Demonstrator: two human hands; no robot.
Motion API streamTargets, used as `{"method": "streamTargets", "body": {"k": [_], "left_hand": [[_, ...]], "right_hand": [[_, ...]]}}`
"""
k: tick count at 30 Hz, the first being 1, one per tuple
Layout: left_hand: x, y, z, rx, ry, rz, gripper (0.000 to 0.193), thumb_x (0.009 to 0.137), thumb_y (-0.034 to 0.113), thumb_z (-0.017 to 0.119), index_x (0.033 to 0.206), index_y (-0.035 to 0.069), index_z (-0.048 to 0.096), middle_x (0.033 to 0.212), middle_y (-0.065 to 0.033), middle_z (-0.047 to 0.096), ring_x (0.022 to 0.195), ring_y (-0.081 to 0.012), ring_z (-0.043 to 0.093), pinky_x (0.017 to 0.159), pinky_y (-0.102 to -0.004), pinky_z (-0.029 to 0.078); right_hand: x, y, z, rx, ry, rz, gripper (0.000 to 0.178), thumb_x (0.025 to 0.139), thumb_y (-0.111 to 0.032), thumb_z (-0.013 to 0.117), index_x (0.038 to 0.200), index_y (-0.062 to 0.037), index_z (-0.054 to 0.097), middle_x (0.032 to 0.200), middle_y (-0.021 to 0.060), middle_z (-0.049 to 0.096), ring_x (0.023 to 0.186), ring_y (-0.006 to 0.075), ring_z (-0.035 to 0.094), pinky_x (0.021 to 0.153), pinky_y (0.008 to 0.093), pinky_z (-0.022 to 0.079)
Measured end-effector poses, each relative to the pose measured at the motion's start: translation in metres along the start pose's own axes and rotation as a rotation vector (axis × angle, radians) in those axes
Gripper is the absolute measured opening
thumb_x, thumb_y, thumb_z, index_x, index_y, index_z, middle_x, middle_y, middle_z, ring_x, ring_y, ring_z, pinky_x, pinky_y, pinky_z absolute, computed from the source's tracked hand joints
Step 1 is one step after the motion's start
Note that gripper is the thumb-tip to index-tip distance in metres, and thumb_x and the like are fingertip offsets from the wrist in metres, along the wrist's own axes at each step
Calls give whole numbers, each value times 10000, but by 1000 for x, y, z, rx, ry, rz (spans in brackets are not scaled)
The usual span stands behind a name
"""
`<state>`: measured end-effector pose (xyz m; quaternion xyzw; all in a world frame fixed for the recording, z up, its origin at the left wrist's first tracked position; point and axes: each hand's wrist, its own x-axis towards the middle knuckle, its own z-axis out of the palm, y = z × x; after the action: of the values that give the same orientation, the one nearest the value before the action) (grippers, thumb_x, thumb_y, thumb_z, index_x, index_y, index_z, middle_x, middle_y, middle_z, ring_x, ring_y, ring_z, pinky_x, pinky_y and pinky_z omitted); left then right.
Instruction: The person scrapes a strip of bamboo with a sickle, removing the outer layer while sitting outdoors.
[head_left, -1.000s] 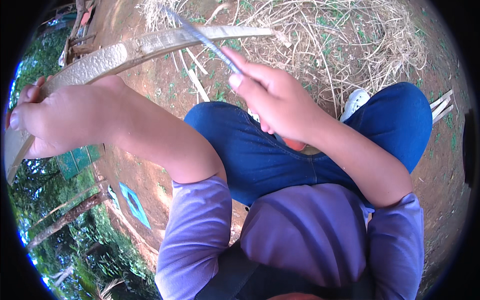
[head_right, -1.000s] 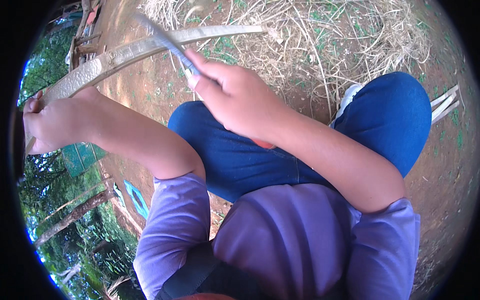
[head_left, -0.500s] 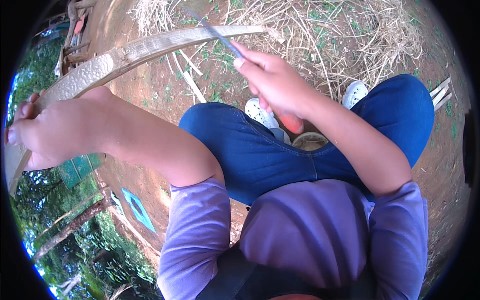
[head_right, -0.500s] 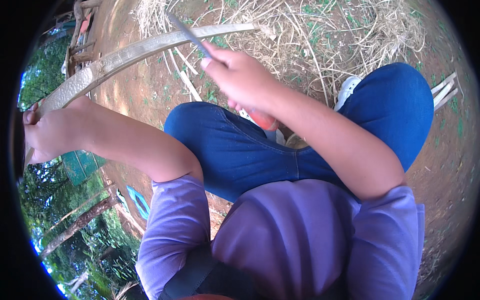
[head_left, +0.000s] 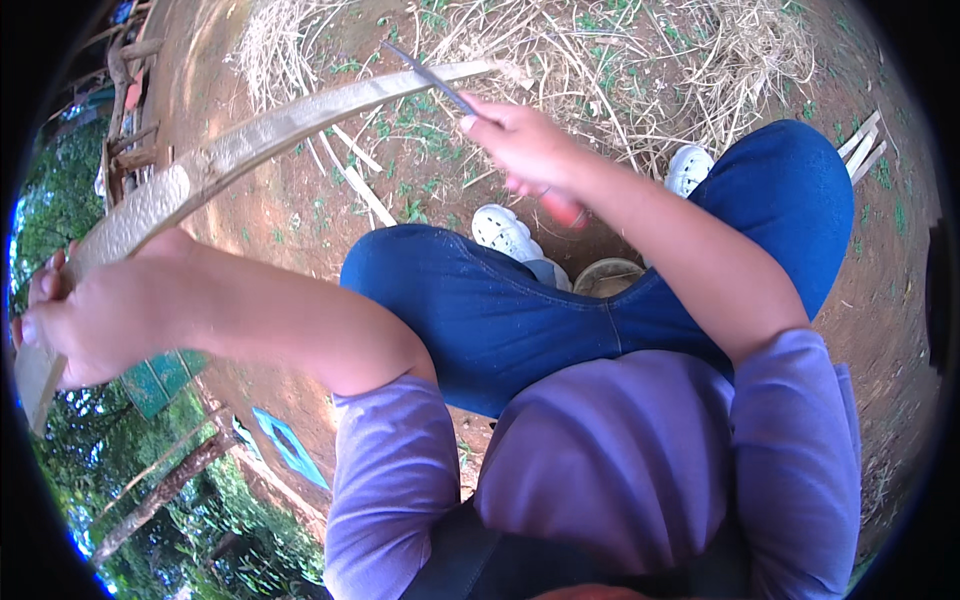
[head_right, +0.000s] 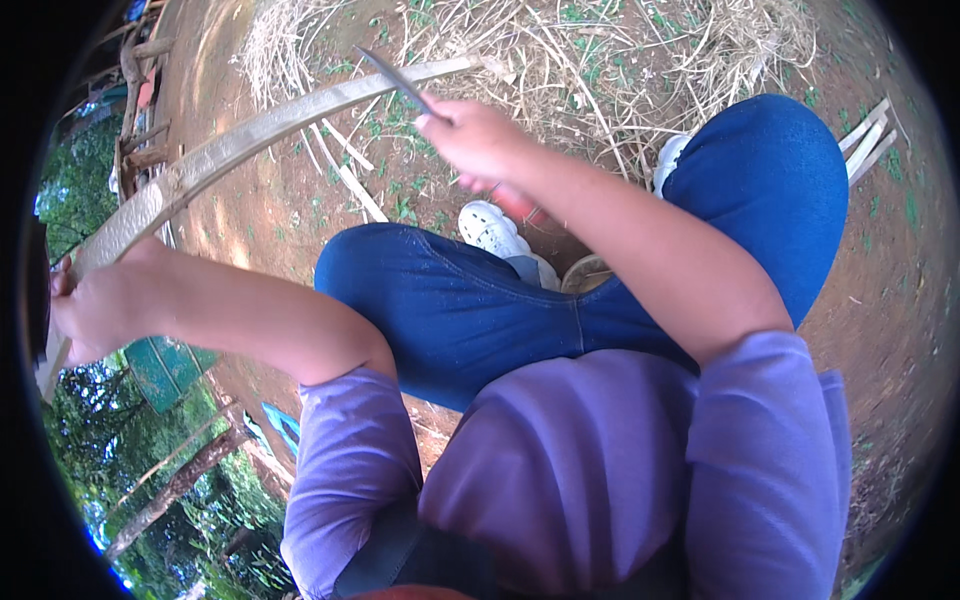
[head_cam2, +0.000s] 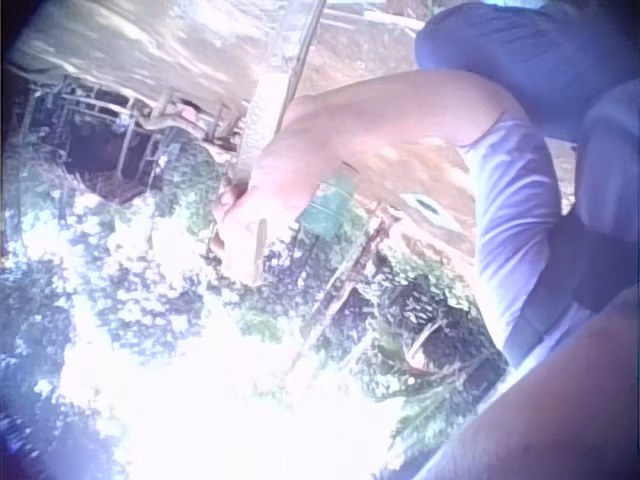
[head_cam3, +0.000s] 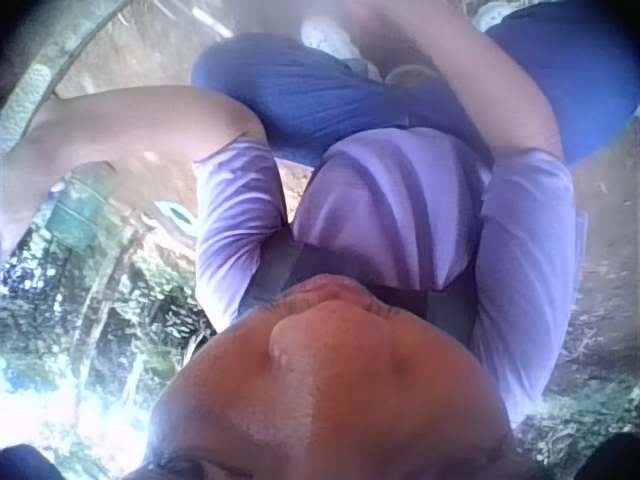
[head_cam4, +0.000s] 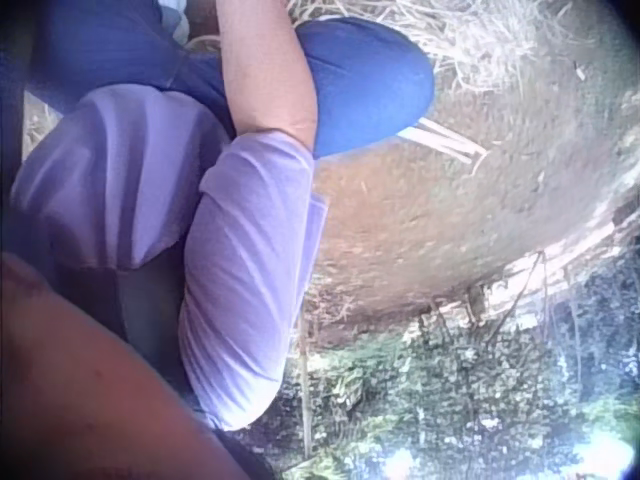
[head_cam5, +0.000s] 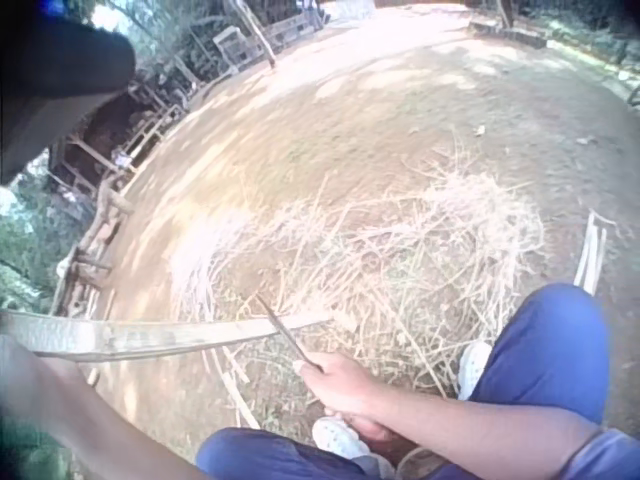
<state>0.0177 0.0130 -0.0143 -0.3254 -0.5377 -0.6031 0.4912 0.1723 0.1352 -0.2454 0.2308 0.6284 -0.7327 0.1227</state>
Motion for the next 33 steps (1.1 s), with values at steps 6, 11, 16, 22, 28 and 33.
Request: {"method": "streamTargets", "body": {"k": [6,11,16,22,28,33], "left_hand": [[11,-17,-9,-63,22,-33,228,924,99,547,1128,44,461,903,-97,527,798,-212,540,742,-397,491],[8,-23,-13,-52,5,-21,280,880,94,607,1129,38,492,913,-110,551,800,-220,560,731,-399,503],[7,-17,-9,-100,-35,-31,245,875,85,600,1095,35,506,895,-113,555,784,-221,559,718,-389,502],[14,-31,-17,-232,-149,23,151,893,79,559,1019,25,494,846,-112,546,752,-216,545,694,-352,492],[-2,-8,0,-61,-2,19,254,1012,168,547,1117,-18,408,862,-116,534,785,-211,524,730,-336,477],[-4,3,1,-71,4,55,154,972,121,538,1026,9,448,834,-94,520,751,-197,526,695,-338,473]], "right_hand": [[21,32,-19,-138,36,112,567,1076,-342,438,1610,-208,306,690,2,536,545,122,586,520,292,561],[7,27,-2,-35,6,-21,575,1080,-318,447,1615,-187,284,679,-16,506,514,90,533,465,254,519],[23,37,-13,28,54,134,604,1068,-328,460,1615,-146,279,683,3,520,539,120,560,506,298,533],[-35,-42,12,107,-96,-89,580,1076,-356,457,1596,-130,332,643,-27,507,517,97,535,517,277,524],[-75,-67,39,-3,-155,-643,550,1092,-312,457,1572,-55,376,655,-16,494,570,55,519,618,239,478],[-48,-40,19,206,-93,-155,563,1090,-312,451,1604,-125,317,685,-34,484,510,38,495,488,222,453]]}}
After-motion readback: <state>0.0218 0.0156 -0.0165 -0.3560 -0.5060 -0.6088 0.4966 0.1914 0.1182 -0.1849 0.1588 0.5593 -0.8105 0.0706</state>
